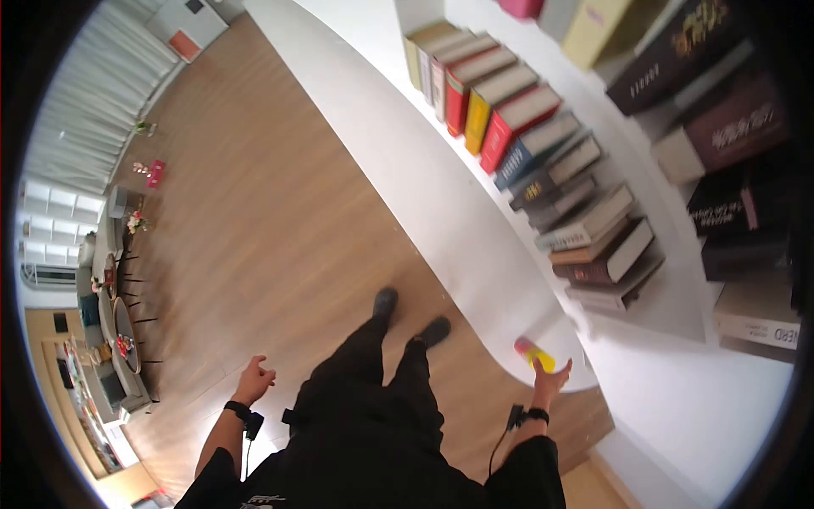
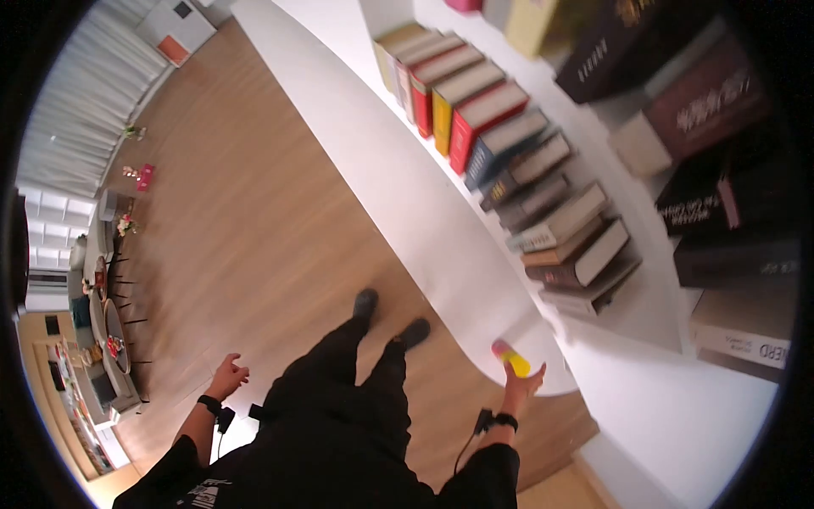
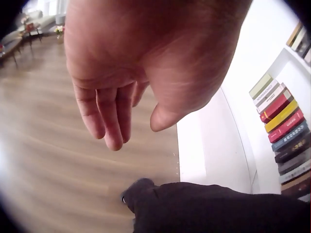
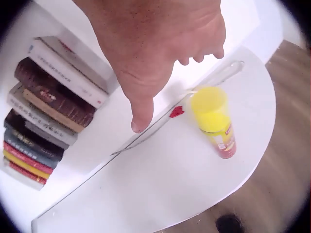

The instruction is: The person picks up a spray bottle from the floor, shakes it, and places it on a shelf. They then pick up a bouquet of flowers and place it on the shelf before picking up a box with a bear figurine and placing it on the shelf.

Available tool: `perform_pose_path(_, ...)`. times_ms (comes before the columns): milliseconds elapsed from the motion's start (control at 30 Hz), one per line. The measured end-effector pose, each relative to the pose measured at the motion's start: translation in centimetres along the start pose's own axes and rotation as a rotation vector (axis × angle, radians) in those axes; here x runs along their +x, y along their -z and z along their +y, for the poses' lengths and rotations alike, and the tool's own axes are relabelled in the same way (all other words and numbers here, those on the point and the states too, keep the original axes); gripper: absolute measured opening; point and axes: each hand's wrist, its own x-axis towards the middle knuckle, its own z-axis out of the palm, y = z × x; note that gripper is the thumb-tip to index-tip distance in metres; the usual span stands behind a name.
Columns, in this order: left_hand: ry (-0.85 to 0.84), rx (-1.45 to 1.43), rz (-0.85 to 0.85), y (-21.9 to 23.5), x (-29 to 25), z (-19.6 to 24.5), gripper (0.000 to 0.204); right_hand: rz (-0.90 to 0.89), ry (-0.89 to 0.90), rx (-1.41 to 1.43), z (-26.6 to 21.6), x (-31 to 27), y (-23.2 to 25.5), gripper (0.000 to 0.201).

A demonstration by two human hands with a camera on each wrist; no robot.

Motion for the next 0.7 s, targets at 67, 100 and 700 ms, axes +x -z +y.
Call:
perform_pose_path(67,0.004,-0.002,0.017,-0.3,-0.2,0.3,0.054,0.003,0.153,0.021,-1.5,-1.0,1.5,0.109)
perform_pose_path(100,-0.002,-0.013,0.022,-0.4,-0.2,0.3,0.055,0.022,0.218,0.030,-2.5,-1.2,2.4,0.107)
perform_pose_path(700,0.017,-0.219,0.103,-1.3,4.8,-4.6,0.052,-0.914,0.076,0.500,-5.1,-4.6,-3.3,0.021)
